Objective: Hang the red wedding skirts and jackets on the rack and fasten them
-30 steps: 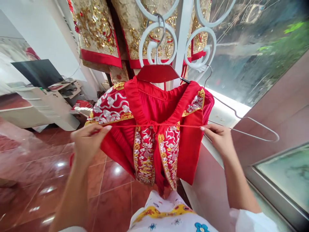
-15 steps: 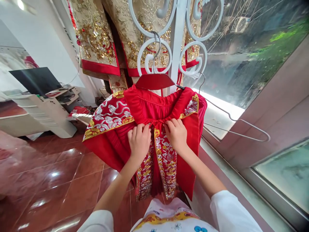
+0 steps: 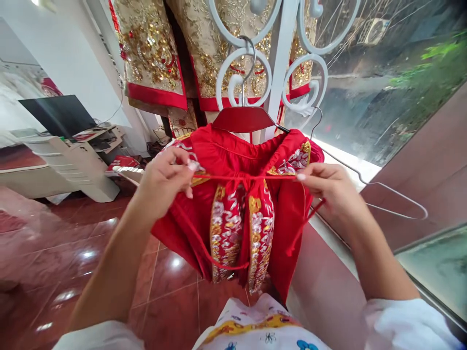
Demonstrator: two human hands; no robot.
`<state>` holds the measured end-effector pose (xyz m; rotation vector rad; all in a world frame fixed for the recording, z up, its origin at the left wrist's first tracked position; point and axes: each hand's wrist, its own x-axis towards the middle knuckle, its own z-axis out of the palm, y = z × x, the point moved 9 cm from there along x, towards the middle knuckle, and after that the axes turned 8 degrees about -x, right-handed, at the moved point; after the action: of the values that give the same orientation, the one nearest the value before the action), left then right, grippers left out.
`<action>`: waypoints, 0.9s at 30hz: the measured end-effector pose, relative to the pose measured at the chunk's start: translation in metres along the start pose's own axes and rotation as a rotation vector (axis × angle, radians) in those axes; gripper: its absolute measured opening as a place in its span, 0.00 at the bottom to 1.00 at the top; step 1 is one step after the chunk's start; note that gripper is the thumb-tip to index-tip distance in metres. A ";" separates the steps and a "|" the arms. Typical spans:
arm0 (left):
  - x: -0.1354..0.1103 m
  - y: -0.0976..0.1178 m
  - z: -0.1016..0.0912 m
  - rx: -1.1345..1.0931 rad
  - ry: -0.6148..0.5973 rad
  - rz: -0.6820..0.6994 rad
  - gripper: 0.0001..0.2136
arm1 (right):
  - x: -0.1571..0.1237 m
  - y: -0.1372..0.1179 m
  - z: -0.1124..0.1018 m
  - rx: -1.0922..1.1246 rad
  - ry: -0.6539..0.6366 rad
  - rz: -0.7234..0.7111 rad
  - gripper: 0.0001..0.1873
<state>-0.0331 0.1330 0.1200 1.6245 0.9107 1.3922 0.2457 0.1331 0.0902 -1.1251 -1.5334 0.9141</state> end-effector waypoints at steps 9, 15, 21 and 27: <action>-0.002 0.008 0.008 0.865 -0.138 0.145 0.06 | 0.014 0.028 0.039 -0.214 -0.640 0.194 0.12; 0.000 0.041 0.031 0.853 0.436 0.574 0.05 | 0.027 -0.033 0.072 -0.191 -0.515 -0.298 0.15; 0.024 0.017 0.059 0.292 0.047 0.390 0.05 | 0.019 -0.067 0.077 -0.620 0.157 -0.810 0.12; 0.019 0.010 0.064 0.328 0.020 0.390 0.03 | 0.005 -0.057 0.092 -0.903 0.080 -0.917 0.15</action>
<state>0.0333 0.1381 0.1313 2.1276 0.9014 1.5800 0.1434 0.1202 0.1239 -0.8219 -2.1511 -0.4918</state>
